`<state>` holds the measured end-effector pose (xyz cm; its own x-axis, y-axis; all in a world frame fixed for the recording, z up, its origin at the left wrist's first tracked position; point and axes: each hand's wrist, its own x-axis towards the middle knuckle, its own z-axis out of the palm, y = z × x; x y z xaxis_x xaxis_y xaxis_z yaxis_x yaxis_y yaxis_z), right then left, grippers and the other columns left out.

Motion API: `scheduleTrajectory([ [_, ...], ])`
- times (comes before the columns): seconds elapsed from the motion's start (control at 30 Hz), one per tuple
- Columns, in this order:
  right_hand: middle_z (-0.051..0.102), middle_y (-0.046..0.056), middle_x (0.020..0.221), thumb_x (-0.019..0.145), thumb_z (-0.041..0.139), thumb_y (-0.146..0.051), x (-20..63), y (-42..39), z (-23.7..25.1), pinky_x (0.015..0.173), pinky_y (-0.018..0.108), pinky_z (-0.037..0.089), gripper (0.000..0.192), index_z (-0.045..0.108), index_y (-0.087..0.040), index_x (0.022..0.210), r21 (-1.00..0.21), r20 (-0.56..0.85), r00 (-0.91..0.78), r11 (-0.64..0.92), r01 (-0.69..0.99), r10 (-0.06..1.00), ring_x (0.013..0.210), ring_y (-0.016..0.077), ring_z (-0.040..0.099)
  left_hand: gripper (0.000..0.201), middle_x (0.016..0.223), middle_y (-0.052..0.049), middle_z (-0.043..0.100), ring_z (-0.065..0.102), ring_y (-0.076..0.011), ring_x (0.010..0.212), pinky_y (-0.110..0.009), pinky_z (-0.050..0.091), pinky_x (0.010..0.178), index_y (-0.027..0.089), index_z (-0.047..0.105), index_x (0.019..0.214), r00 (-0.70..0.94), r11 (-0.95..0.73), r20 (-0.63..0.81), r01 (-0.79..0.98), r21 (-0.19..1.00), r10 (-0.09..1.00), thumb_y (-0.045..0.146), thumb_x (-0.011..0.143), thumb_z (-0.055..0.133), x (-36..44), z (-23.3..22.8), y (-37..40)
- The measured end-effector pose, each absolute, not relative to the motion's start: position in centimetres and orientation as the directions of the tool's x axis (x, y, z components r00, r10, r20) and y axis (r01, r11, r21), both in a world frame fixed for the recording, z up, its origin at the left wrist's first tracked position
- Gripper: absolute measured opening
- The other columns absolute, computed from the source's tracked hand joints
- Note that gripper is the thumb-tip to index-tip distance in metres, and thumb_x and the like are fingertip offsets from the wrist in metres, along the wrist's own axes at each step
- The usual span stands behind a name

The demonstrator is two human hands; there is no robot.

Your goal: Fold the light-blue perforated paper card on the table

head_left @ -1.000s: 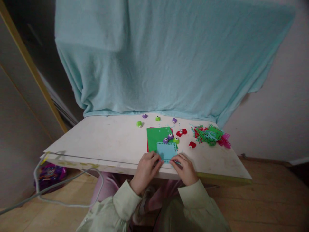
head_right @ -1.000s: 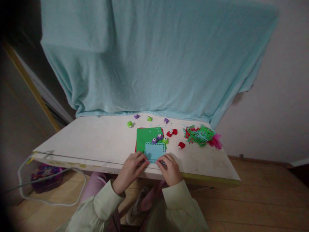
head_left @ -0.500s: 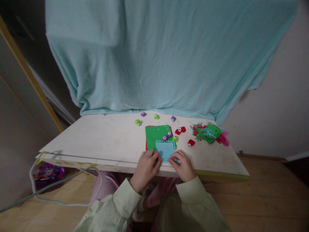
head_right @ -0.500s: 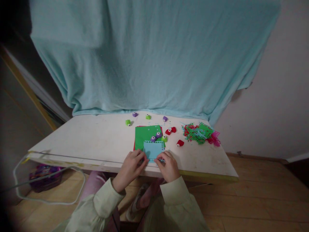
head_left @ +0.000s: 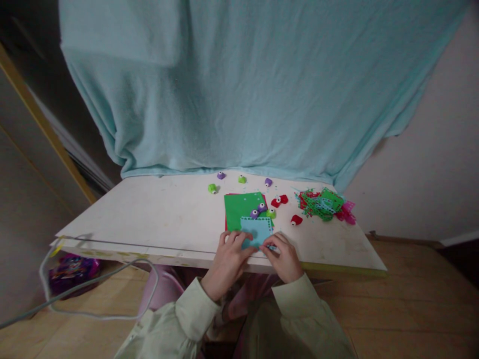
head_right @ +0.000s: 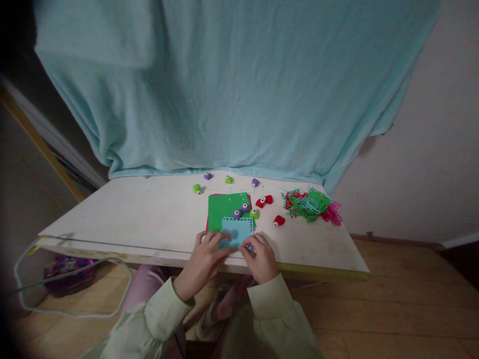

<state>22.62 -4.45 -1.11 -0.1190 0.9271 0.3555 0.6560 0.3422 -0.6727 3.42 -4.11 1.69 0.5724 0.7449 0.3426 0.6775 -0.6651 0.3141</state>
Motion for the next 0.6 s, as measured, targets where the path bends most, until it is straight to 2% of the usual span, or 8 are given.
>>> scheduleTrajectory([
  [0.17, 0.055, 0.003, 0.079, 0.080, 0.063, -0.018, 22.7, -4.3, -1.2, 0.073, 0.031, 0.043, 0.007, 0.057, -0.020, 0.076, -0.675, 0.345, -0.123, 0.336, 0.657, 0.931, 0.080, 0.0198, 0.053, 0.028, 0.130, -0.001, 0.045, 0.034, -0.0245, 0.123, -0.049, 0.021, 0.104, 0.030, 0.054, 0.116, 0.636, -0.713, 0.352, 0.683, 0.158, 0.687, 0.025, 0.088, 0.053, 2.6, 1.0, -4.9],
  [0.3, 0.055, 0.002, 0.078, 0.080, 0.063, -0.018, 22.7, -4.3, -1.2, 0.072, 0.031, 0.044, 0.008, 0.056, -0.020, 0.076, -0.673, 0.343, -0.129, 0.339, 0.658, 0.931, 0.079, 0.0194, 0.053, 0.035, 0.136, -0.002, 0.040, 0.028, -0.0258, 0.129, -0.052, 0.016, 0.107, 0.032, 0.048, 0.125, 0.656, -0.709, 0.319, 0.701, 0.079, 0.684, 0.027, 0.090, 0.048, 1.0, 0.0, -5.4],
  [0.43, 0.055, 0.002, 0.078, 0.080, 0.063, -0.018, 22.8, -4.2, -1.2, 0.071, 0.031, 0.044, 0.008, 0.057, -0.020, 0.075, -0.661, 0.346, -0.132, 0.342, 0.668, 0.929, 0.077, 0.0189, 0.054, 0.041, 0.138, -0.003, 0.039, 0.024, -0.0260, 0.132, -0.054, 0.013, 0.109, 0.032, 0.042, 0.130, 0.654, -0.699, 0.300, 0.713, 0.064, 0.695, 0.024, 0.090, 0.047, -0.5, -0.5, -5.8],
  [0.6, 0.057, 0.003, 0.079, 0.079, 0.063, -0.019, 22.8, -4.2, -1.1, 0.071, 0.033, 0.048, 0.005, 0.059, -0.020, 0.079, -0.617, 0.384, -0.126, 0.356, 0.702, 0.915, 0.078, 0.0197, 0.056, 0.040, 0.137, -0.002, 0.041, 0.022, -0.0247, 0.134, -0.054, 0.011, 0.110, 0.030, 0.043, 0.130, 0.648, -0.703, 0.321, 0.705, 0.091, 0.691, 0.022, 0.091, 0.045, -1.0, -0.8, -5.9],
])
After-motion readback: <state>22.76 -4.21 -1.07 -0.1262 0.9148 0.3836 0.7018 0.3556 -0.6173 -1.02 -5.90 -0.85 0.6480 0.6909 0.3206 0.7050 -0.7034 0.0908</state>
